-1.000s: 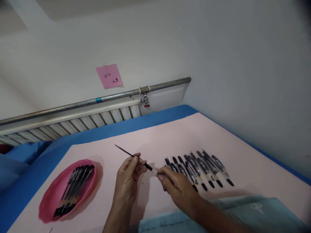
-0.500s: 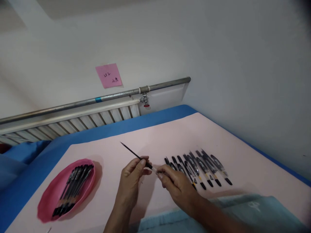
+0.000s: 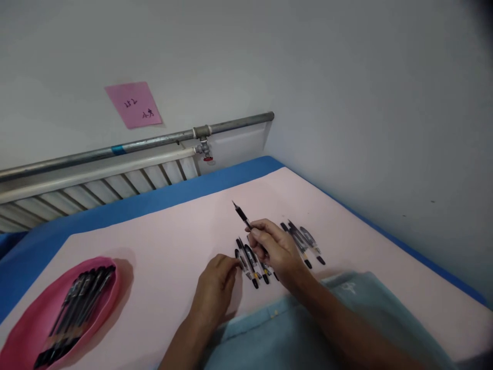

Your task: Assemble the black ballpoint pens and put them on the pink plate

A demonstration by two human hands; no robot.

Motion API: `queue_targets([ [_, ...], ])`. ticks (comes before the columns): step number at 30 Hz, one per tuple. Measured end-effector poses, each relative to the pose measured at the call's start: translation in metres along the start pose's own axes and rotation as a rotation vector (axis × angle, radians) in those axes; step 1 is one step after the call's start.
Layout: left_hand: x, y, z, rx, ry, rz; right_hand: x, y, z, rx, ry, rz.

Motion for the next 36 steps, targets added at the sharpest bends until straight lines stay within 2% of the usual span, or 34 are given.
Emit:
queue_targets([
  [3, -0.015, 0.0, -0.009, -0.115, 0.121, 0.042, -0.001, -0.002, 0.001, -0.001, -0.018, 0.006],
  [6, -0.021, 0.0, -0.016, -0.162, 0.221, 0.055, -0.002, -0.002, -0.001, 0.005, -0.021, 0.016],
  [11, -0.026, 0.001, -0.015, -0.105, 0.302, 0.135, -0.002, -0.001, -0.005, 0.005, 0.004, 0.023],
  [15, -0.026, -0.001, -0.013, -0.059, 0.239, 0.144, -0.003, -0.001, -0.004, -0.001, -0.017, 0.027],
  [18, -0.015, -0.001, 0.0, 0.066, 0.016, 0.066, -0.002, -0.002, -0.004, -0.004, -0.061, 0.024],
  [23, 0.017, -0.008, 0.05, 0.519, -0.632, -0.178, -0.009, -0.001, -0.01, -0.011, -0.242, 0.097],
  [26, 0.031, -0.013, 0.066, 0.665, -0.961, -0.327, -0.021, -0.004, -0.013, -0.01, -0.394, 0.189],
  [30, 0.037, -0.015, 0.076, 0.699, -1.28, -0.478, -0.034, -0.01, -0.015, 0.002, -0.581, 0.273],
  [36, 0.03, -0.014, 0.076, 0.671, -1.484, -0.485, -0.046, -0.014, -0.021, 0.02, -0.678, 0.31],
])
Point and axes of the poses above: each hand's wrist, its own y-axis towards the middle knuckle, its own x-axis out of the back of the hand, z = x × y, the point moved 9 cm from there along y, towards the middle knuckle, and after that the axes turned 1 degree about -x, right-handed, at the moved point
